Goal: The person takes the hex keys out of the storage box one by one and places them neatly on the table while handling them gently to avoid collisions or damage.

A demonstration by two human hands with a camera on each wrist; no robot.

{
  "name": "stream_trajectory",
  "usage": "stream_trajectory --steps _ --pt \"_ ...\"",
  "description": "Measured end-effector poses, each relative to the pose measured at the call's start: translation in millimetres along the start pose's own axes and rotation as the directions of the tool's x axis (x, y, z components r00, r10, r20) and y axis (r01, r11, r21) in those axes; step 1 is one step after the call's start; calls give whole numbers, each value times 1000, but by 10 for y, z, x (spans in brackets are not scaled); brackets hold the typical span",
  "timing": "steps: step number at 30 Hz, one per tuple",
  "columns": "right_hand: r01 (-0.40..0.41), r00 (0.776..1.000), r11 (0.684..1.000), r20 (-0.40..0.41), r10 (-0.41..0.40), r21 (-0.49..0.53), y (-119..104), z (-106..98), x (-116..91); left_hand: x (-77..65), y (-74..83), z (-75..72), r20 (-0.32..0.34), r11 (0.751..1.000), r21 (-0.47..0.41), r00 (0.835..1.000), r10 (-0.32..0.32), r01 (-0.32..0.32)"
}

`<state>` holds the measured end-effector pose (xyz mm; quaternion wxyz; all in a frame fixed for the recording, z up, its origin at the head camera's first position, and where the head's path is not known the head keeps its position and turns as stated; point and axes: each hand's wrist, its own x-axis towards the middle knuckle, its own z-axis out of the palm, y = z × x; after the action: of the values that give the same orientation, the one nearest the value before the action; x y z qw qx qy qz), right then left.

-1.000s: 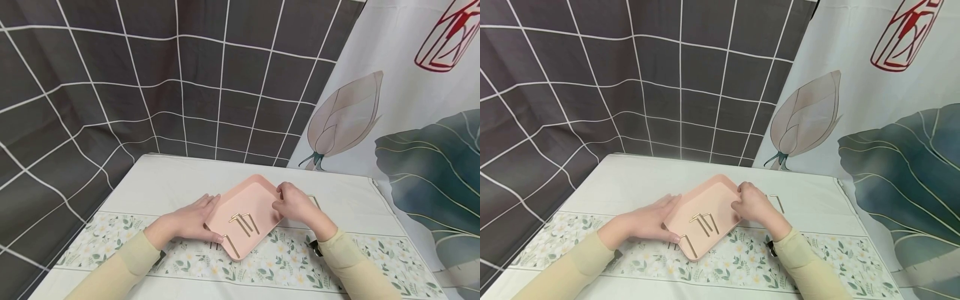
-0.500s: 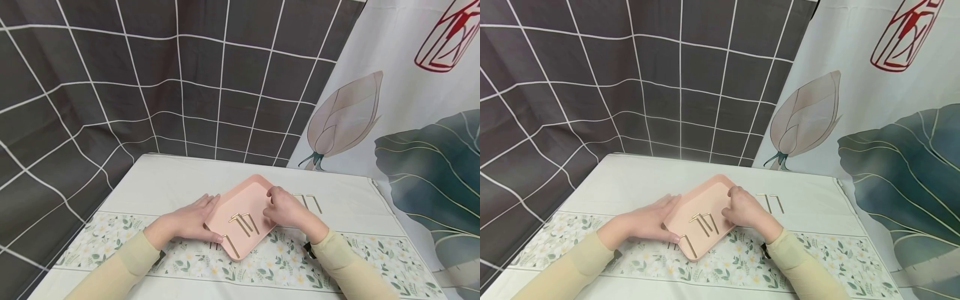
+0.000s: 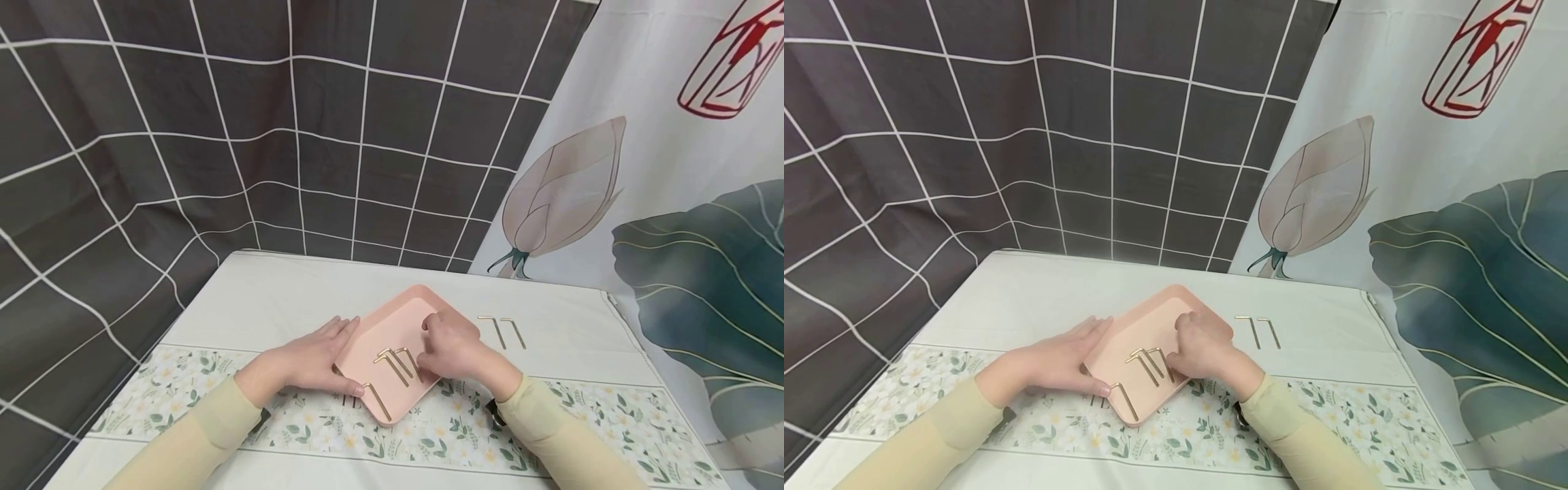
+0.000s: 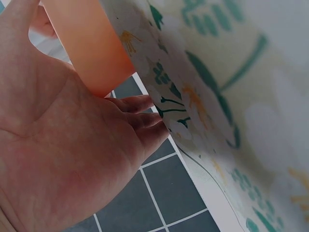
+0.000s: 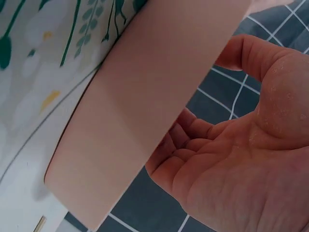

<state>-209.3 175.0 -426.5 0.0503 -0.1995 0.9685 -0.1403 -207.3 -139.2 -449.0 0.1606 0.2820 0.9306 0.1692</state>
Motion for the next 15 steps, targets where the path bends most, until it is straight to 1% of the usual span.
stream_trajectory --steps 3,8,15 --pt "7 999 1000 40 -7 9 -25 36 11 6 -6 4 -1 1000 4 1000 0 0" --pt "7 997 1000 80 -9 28 -62 71 5 10 -5 3 -2 1000 1 1000 0 0" --pt "61 994 998 90 -64 34 -77 121 -7 7 3 8 4 1000 -3 1000 -1 1"
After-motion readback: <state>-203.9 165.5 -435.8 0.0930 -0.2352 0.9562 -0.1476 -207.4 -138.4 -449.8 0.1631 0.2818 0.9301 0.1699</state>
